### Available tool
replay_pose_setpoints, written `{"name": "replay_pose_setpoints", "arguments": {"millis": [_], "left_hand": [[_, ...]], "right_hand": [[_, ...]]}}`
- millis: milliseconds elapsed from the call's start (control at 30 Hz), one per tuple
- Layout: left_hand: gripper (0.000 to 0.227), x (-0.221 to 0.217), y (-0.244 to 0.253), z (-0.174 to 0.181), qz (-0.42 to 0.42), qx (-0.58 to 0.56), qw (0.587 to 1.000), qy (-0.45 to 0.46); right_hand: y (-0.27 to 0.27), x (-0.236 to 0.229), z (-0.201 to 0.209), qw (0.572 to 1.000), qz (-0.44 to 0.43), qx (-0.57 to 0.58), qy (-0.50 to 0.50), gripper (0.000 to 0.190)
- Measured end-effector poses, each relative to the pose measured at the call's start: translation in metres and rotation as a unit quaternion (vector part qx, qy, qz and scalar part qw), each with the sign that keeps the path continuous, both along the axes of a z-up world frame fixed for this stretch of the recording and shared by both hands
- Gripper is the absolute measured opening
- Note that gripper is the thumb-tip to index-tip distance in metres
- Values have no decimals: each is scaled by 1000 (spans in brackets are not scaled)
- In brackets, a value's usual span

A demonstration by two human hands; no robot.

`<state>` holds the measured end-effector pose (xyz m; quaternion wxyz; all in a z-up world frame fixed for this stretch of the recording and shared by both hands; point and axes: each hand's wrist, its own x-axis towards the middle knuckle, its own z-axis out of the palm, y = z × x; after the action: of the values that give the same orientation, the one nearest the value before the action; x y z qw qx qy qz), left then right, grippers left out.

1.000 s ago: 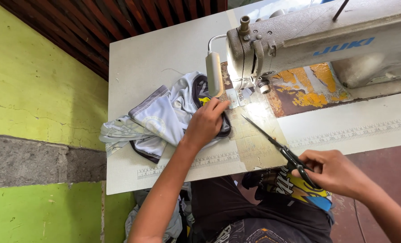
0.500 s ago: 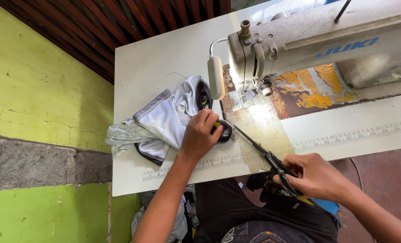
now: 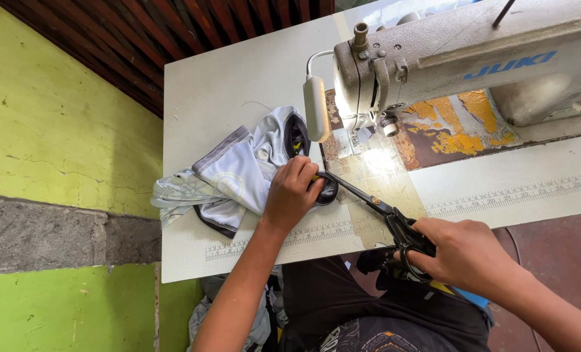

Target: A person trims excess fabric from a garment with scissors and adjusts the settings on an industrial sewing machine.

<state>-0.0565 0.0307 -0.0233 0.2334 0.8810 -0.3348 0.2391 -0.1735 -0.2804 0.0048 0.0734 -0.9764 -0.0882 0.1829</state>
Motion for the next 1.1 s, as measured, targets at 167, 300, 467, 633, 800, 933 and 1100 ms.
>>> {"name": "replay_pose_setpoints", "arguments": {"millis": [167,300,467,633,800,933,1100], "left_hand": [[21,-2,-1,6,23,10,999,-22],[30,-12,-4,15,89,14,995,-35],[19,-39,-34,23,145,-34,982,114],[41,-31,-65,7,203,94,963,154],[39,-25,-46,43,163,-181,871,426],[24,-26,-25,52,132,-476,689,530],[13,-33,-20,31,29,-583,609,536]], "right_hand": [[-5,-2,2,1000,-5,2,-1,49],[-8,-10,13,983,-110,132,57,39],[-18,-29,-20,940,-151,303,29,40],[-12,-38,-29,916,-188,354,15,35],[-1,-48,-14,949,-183,256,20,33],[12,-52,-15,973,-172,156,14,49],[24,-53,-27,978,-148,142,-40,56]]}}
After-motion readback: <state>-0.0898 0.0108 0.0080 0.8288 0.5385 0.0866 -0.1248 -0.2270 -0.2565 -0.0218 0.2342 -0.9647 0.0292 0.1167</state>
